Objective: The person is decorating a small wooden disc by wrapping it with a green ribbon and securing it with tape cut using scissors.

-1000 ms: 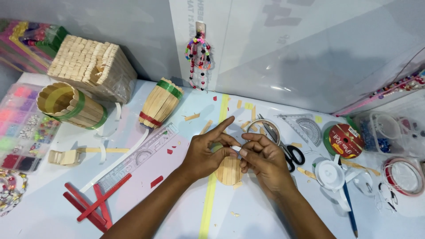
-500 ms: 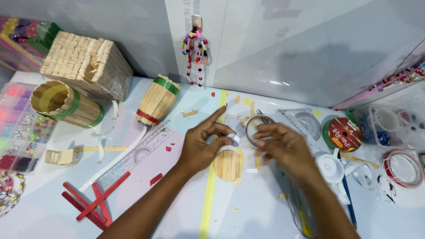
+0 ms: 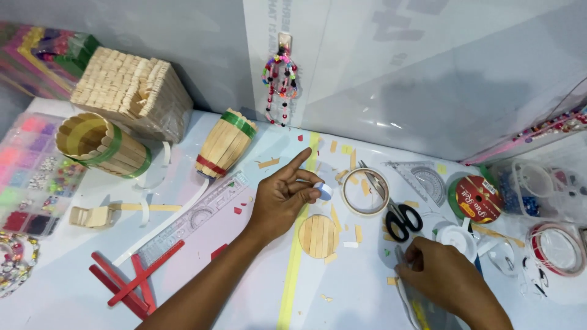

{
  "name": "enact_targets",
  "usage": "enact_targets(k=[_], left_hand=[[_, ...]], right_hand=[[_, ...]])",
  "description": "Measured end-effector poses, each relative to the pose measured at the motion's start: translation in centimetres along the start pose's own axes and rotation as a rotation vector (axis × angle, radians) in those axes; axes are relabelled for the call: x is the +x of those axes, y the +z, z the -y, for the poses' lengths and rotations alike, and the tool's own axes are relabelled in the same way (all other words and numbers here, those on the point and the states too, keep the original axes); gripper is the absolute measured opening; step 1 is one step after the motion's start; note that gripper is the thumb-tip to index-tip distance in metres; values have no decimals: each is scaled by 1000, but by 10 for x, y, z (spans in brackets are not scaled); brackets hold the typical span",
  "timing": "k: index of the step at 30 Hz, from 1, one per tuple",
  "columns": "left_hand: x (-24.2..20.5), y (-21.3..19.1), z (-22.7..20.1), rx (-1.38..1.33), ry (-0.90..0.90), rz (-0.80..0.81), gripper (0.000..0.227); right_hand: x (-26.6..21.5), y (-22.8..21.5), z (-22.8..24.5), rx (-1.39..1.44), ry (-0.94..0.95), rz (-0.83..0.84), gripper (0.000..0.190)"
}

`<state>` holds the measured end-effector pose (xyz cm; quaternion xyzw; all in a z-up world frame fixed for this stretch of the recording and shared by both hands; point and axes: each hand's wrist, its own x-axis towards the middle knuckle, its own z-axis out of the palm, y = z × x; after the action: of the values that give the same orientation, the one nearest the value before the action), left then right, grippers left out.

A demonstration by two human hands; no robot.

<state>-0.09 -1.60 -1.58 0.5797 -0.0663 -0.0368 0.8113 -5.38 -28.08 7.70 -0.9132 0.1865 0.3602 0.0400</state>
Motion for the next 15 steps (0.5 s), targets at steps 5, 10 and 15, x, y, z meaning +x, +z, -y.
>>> enact_targets(k=[5, 10, 15], left_hand=[[1, 0, -3, -3, 36, 21, 73], [0, 1, -4, 45, 23, 4, 74], [-1, 2, -7, 3, 16, -7, 78]], right_hand=[[-4, -8, -17, 447, -216, -66, 15], [8, 0, 10, 1298, -497, -74, 26], [31, 9, 33, 1542, -439, 219, 25]])
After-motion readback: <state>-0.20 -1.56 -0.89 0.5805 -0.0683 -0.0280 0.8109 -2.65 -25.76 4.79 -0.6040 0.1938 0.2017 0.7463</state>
